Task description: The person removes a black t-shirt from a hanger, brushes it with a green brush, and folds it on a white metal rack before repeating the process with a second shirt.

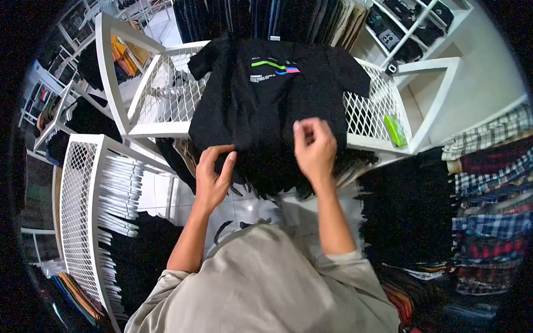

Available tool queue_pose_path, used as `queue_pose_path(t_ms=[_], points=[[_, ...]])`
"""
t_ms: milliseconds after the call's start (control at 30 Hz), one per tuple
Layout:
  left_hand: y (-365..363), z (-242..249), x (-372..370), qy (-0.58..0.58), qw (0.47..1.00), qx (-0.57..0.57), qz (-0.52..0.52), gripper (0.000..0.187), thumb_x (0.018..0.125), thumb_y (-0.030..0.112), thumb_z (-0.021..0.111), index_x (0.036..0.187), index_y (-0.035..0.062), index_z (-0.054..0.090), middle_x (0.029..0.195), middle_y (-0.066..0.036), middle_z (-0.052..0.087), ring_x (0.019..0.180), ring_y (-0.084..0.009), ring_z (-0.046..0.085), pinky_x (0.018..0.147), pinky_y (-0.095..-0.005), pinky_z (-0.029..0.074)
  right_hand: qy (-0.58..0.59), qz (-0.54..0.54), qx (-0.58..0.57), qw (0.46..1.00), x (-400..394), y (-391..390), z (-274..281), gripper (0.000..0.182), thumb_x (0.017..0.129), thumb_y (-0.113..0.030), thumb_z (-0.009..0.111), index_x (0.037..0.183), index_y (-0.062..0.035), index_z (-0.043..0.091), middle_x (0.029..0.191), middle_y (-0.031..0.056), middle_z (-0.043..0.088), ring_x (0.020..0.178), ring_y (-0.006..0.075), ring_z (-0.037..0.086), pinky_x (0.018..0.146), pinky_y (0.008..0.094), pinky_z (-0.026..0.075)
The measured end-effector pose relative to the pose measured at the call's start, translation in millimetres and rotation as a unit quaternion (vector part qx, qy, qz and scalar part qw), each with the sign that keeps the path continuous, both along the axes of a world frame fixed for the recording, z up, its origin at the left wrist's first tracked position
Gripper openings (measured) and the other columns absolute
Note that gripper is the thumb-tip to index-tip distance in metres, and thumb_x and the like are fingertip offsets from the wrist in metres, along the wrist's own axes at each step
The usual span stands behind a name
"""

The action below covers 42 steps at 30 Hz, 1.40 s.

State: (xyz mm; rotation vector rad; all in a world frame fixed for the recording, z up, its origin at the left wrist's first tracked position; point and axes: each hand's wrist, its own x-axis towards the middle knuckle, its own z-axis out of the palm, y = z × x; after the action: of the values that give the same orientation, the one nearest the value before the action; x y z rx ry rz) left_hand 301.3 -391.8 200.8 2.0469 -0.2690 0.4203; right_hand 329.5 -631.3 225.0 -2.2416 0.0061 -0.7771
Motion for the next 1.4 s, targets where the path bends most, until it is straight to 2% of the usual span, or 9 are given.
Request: queue_pose_path(t_ms=[133,400,700,1000,1133,1200,1300,1367,1400], points=[[5,-28,-45,0.060,0.998,-0.009,0.009,0.023,0.095,0.021,0.068,0.105,-0.0002,0.070,0.100,-0.016,0.071,0.099,-0.0299,0.065,0.087,-0.0376,0.049,0.179,-0.039,0.012,0.983,-59,27,-74,0.040,0.084,-0.043,0.078,0.095,-0.0072,0.066,0.090,0.0089,0.064,0.067,0.0212,0.065,0.064,0.0396,0.052],[7,-38,-79,0.081,0.995,0.011,-0.050,0.022,0.092,0.016,0.070,0.108,0.0014,0.070,0.097,-0.015,0.071,0.095,-0.0309,0.067,0.084,-0.0372,0.051,0.153,0.000,-0.011,0.988,-48,38,-138,0.022,0.091,-0.027,0.071,0.092,-0.0063,0.063,0.088,0.0138,0.064,0.076,0.0368,0.065,0.067,0.0452,0.050],[-23,-53,-75,-0.052,0.977,0.201,-0.051,0.093,0.067,0.018,0.087,0.150,0.0168,0.045,0.145,-0.021,0.045,0.130,-0.0396,0.046,0.105,-0.0497,0.039,0.073,0.029,0.169,0.982,-122,35,-52,0.019,0.106,-0.018,0.053,0.113,-0.0007,0.053,0.082,0.0101,0.062,0.073,0.0139,0.057,0.066,0.0297,0.047],[-13,-52,-54,-0.152,0.973,0.170,-0.016,0.045,0.076,0.001,0.067,0.120,0.0071,0.065,0.129,-0.015,0.059,0.121,-0.0374,0.054,0.103,-0.0483,0.043,0.052,0.063,0.236,0.968,-123,22,-37,0.017,0.107,-0.018,0.051,0.113,-0.0031,0.053,0.074,0.0004,0.049,0.067,0.0057,0.042,0.058,0.0261,0.036],[-4,-22,-49,-0.138,0.986,0.090,0.004,0.036,0.077,-0.007,0.058,0.110,0.0043,0.066,0.113,-0.016,0.066,0.108,-0.0360,0.062,0.095,-0.0448,0.048,0.089,0.139,0.259,0.952,-116,15,-15,0.034,0.097,-0.024,0.071,0.116,-0.0038,0.052,0.080,0.0037,0.062,0.070,0.0065,0.050,0.059,0.0258,0.040],[-9,0,-44,-0.124,0.989,0.072,0.045,0.031,0.077,-0.009,0.054,0.104,0.0010,0.064,0.104,-0.015,0.066,0.103,-0.0357,0.063,0.094,-0.0436,0.047,0.068,0.199,0.092,0.973,-114,14,21,0.059,0.080,-0.026,0.087,0.123,-0.0013,0.055,0.091,0.0153,0.071,0.082,0.0238,0.069,0.071,0.0329,0.052],[-13,17,-25,-0.133,0.989,-0.018,0.069,0.028,0.084,-0.008,0.050,0.109,-0.0005,0.060,0.097,-0.017,0.065,0.091,-0.0345,0.064,0.085,-0.0413,0.049,0.121,0.244,-0.010,0.962,-92,1,18,0.048,0.077,-0.015,0.087,0.116,0.0000,0.065,0.099,0.0100,0.069,0.088,0.0231,0.067,0.082,0.0335,0.052],[-13,28,-7,-0.094,0.990,-0.066,0.081,0.025,0.087,-0.007,0.049,0.109,-0.0008,0.060,0.093,-0.017,0.064,0.086,-0.0318,0.064,0.081,-0.0391,0.049,0.151,0.167,-0.081,0.971,-79,-6,22,0.042,0.079,-0.014,0.084,0.114,0.0024,0.067,0.102,0.0142,0.070,0.088,0.0348,0.068,0.078,0.0361,0.053],[-12,34,2,-0.055,0.988,-0.116,0.092,0.023,0.090,-0.006,0.048,0.109,-0.0011,0.060,0.089,-0.017,0.063,0.080,-0.0291,0.064,0.076,-0.0368,0.049,0.105,0.180,-0.060,0.976,-72,-12,21,0.036,0.083,-0.007,0.079,0.114,0.0038,0.065,0.101,0.0152,0.068,0.089,0.0288,0.067,0.080,0.0334,0.052]])
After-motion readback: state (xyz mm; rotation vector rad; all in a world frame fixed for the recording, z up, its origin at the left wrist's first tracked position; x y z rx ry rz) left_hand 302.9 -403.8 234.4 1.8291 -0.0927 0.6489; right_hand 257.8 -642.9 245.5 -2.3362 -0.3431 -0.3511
